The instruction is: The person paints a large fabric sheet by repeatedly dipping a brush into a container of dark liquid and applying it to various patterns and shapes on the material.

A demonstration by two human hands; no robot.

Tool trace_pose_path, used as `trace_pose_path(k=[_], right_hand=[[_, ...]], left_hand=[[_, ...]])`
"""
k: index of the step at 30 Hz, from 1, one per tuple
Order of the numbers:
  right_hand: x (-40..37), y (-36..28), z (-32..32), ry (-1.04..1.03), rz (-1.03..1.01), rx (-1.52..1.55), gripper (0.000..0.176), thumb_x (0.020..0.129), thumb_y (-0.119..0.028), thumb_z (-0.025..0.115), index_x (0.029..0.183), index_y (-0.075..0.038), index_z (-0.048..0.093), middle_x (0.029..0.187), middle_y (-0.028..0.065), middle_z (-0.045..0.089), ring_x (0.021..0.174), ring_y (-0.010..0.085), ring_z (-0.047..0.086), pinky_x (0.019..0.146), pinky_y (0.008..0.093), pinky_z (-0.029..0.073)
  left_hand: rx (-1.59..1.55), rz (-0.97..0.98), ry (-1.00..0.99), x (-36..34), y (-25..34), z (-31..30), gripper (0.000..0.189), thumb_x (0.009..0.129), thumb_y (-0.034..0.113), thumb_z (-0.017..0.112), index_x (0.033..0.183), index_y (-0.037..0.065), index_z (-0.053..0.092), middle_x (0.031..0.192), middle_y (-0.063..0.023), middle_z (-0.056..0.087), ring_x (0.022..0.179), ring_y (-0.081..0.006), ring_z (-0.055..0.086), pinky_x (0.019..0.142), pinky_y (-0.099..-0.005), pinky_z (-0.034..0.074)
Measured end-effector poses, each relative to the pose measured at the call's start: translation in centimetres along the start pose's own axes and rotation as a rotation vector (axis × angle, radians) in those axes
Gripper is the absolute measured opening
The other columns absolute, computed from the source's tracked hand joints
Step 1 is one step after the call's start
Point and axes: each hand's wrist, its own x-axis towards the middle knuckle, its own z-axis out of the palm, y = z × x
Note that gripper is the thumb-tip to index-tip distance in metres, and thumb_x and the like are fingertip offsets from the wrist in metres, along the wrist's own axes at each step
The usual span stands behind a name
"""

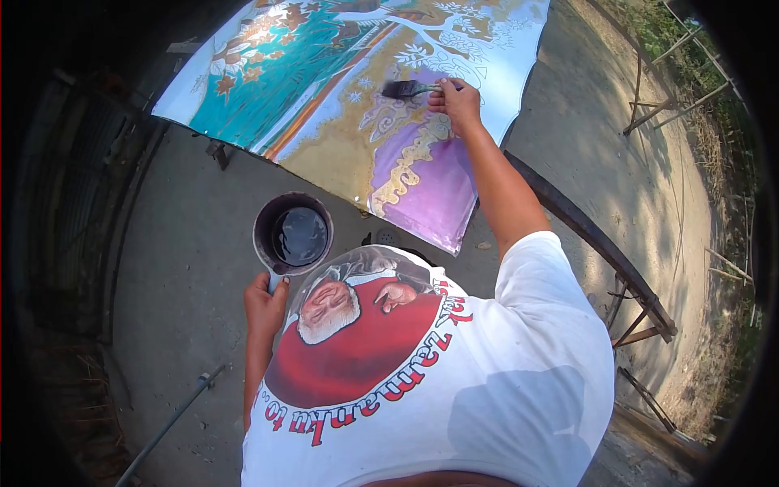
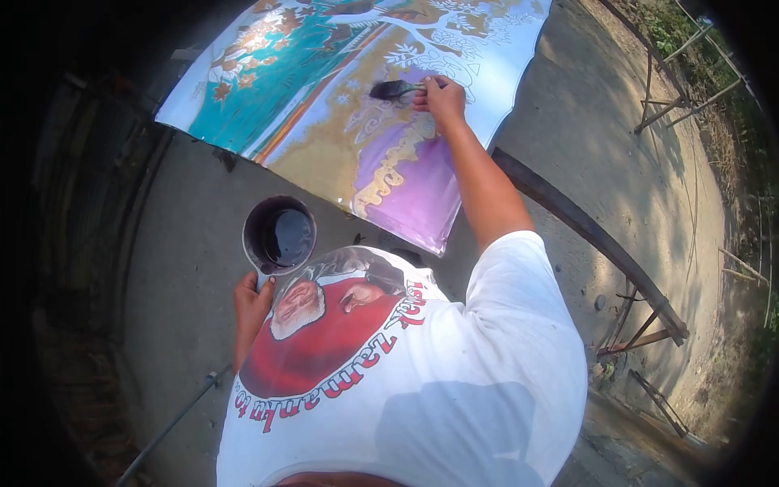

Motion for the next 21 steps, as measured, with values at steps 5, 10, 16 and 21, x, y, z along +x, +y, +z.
trace_pose_path(k=[5, 10, 16, 21], right_hand=[[-5.1, -0.7, 0.7, -0.272, 0.144, -0.071, 0.029, 0.101, -0.023, 0.061, 0.113, 0.003, 0.067, 0.082, 0.0131, 0.069, 0.064, 0.0185, 0.07, 0.06, 0.0321, 0.062], [-5.0, 0.9, -0.9, 0.133, 0.012, 0.043, 0.025, 0.102, -0.019, 0.059, 0.113, 0.002, 0.067, 0.082, 0.0122, 0.069, 0.064, 0.017, 0.069, 0.059, 0.0323, 0.061], [-7.1, -0.8, -1.5, -0.246, 0.22, -0.054, 0.024, 0.102, -0.018, 0.06, 0.106, 0.004, 0.067, 0.08, 0.0131, 0.068, 0.061, 0.0177, 0.066, 0.053, 0.0322, 0.059], [-7.7, -2.4, 0.1, 0.016, -0.05, -0.082, 0.025, 0.098, -0.019, 0.063, 0.099, 0.005, 0.069, 0.071, 0.0105, 0.066, 0.054, 0.0132, 0.063, 0.048, 0.0283, 0.054]], left_hand=[[-0.001, 0.002, 0.009, -0.3, 0.1, -0.1, 0.034, 0.089, 0.015, 0.072, 0.07, 0.003, 0.046, 0.063, 0.002, 0.042, 0.065, -0.0061, 0.037, 0.052, -0.0323, 0.03], [0.004, 0.023, -0.003, 0.0, 0.1, -0.1, 0.035, 0.088, 0.015, 0.072, 0.07, 0.002, 0.046, 0.062, 0.0014, 0.042, 0.064, -0.0067, 0.037, 0.051, -0.0332, 0.03], [0.02, 0.026, -0.018, 0.6, 0.1, -0.6, 0.036, 0.088, 0.016, 0.073, 0.069, 0.002, 0.046, 0.062, 0.0009, 0.041, 0.063, -0.0069, 0.037, 0.051, -0.0336, 0.03], [0.062, 0.094, -0.004, 0.5, 1.1, -0.8, 0.036, 0.088, 0.017, 0.073, 0.069, 0.002, 0.047, 0.06, -0.0002, 0.042, 0.062, -0.007, 0.037, 0.05, -0.0339, 0.03]])
